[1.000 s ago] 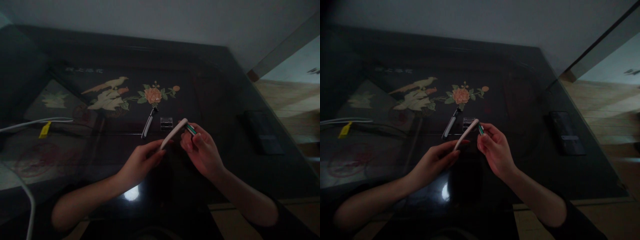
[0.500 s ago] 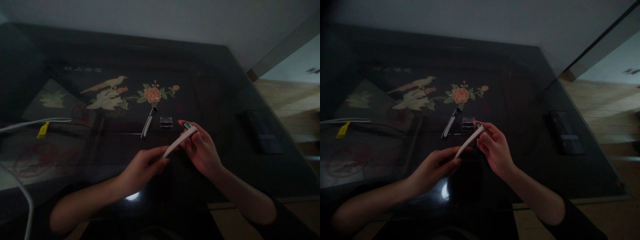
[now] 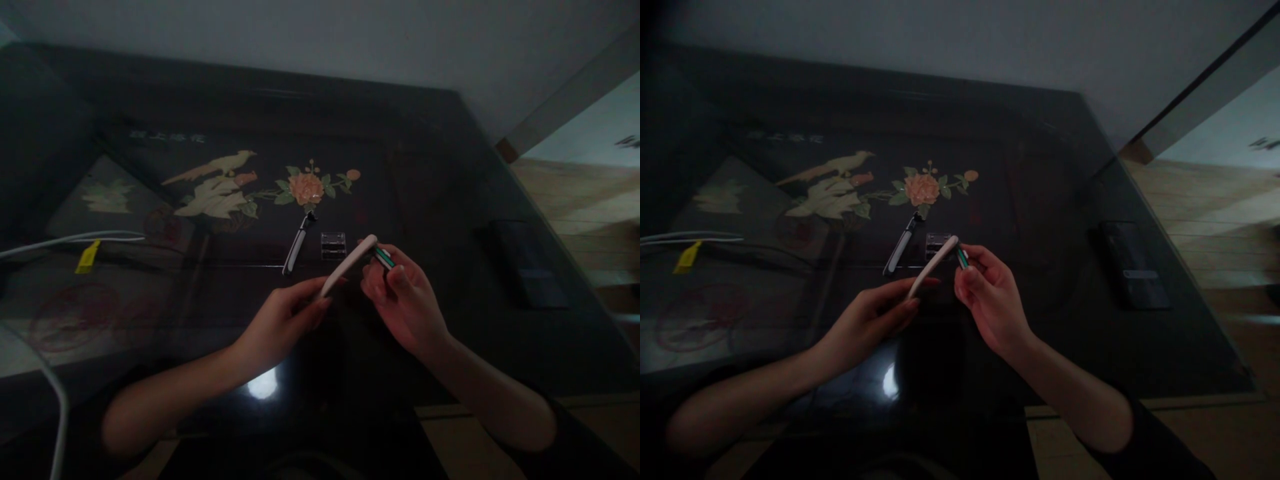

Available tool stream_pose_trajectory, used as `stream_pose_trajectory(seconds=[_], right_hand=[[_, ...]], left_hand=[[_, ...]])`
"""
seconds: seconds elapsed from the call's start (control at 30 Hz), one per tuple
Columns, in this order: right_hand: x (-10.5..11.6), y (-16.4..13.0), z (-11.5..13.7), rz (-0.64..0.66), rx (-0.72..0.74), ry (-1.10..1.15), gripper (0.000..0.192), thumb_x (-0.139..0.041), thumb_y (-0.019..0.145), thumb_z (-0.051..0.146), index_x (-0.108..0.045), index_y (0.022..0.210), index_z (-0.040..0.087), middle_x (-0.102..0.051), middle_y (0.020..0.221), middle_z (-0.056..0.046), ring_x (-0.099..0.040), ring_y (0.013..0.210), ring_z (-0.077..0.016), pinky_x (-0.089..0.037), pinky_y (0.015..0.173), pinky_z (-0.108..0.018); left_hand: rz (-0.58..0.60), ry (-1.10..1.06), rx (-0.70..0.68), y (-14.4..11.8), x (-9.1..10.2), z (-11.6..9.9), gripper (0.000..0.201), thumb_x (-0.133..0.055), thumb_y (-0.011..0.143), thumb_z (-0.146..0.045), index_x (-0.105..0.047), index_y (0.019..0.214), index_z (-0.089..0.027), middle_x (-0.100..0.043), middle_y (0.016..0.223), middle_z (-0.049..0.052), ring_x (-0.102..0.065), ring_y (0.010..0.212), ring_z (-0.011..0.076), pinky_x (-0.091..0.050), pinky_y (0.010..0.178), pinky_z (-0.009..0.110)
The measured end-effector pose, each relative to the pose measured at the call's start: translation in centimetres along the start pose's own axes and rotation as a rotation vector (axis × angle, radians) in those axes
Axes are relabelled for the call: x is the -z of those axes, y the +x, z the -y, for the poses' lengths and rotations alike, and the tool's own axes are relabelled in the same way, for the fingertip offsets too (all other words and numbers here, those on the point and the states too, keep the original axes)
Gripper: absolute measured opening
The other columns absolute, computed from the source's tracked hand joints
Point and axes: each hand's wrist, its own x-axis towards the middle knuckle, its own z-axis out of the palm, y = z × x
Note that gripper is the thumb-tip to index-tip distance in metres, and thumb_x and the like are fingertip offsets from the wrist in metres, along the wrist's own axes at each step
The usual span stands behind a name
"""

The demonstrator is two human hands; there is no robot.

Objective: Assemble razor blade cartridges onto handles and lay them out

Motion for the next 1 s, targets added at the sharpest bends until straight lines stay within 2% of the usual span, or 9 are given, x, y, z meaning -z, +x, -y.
stream_pose_trajectory(seconds=[0.2, 0.43, 0.6, 0.8, 1.0], right_hand=[[0.25, 0.21, -0.01, -0.027, -0.012, -0.033, 0.044, -0.081, 0.067, 0.049, -0.07, 0.098, 0.02, -0.044, 0.053, 0.008, -0.029, 0.049, -0.0079, -0.024, 0.045, -0.024], [0.21, 0.44, 0.15, -0.081, -0.078, 0.033, 0.046, -0.087, 0.056, 0.044, -0.074, 0.094, 0.021, -0.046, 0.062, 0.006, -0.03, 0.051, -0.0062, -0.031, 0.044, -0.021], [0.16, 0.31, 0.24, -0.055, -0.063, 0.004, 0.042, -0.086, 0.059, 0.044, -0.073, 0.093, 0.022, -0.047, 0.063, 0.006, -0.03, 0.05, -0.0062, -0.03, 0.044, -0.022], [0.14, 0.15, 0.11, 0.004, 0.002, 0.01, 0.039, -0.083, 0.065, 0.045, -0.071, 0.093, 0.02, -0.044, 0.052, 0.008, -0.03, 0.049, -0.0074, -0.025, 0.045, -0.023], [0.17, 0.08, 0.11, -0.014, 0.011, 0.025, 0.037, -0.084, 0.064, 0.044, -0.071, 0.088, 0.019, -0.045, 0.052, 0.007, -0.029, 0.048, -0.0067, -0.024, 0.045, -0.022]], left_hand=[[0.058, -0.017, 0.013, -0.31, -0.43, 0.02, 0.046, -0.051, 0.092, -0.033, -0.055, 0.133, -0.013, -0.041, 0.063, -0.005, -0.033, 0.055, 0.0074, -0.025, 0.047, 0.018], [0.106, 0.002, -0.024, -0.76, -0.63, -0.18, 0.044, -0.052, 0.092, -0.03, -0.056, 0.133, -0.015, -0.043, 0.063, -0.005, -0.035, 0.055, 0.0071, -0.028, 0.048, 0.018], [0.08, 0.009, -0.028, -0.69, -0.58, 0.0, 0.045, -0.052, 0.092, -0.032, -0.056, 0.133, -0.015, -0.042, 0.062, -0.006, -0.033, 0.055, 0.0072, -0.027, 0.047, 0.018], [0.012, 0.012, -0.008, -0.2, -0.18, 0.08, 0.045, -0.051, 0.092, -0.032, -0.055, 0.133, -0.014, -0.043, 0.064, -0.005, -0.034, 0.055, 0.0072, -0.027, 0.047, 0.018], [0.014, -0.024, 0.001, -0.12, -0.2, -0.01, 0.046, -0.051, 0.092, -0.034, -0.055, 0.133, -0.014, -0.043, 0.065, -0.005, -0.034, 0.056, 0.0073, -0.026, 0.047, 0.018]])
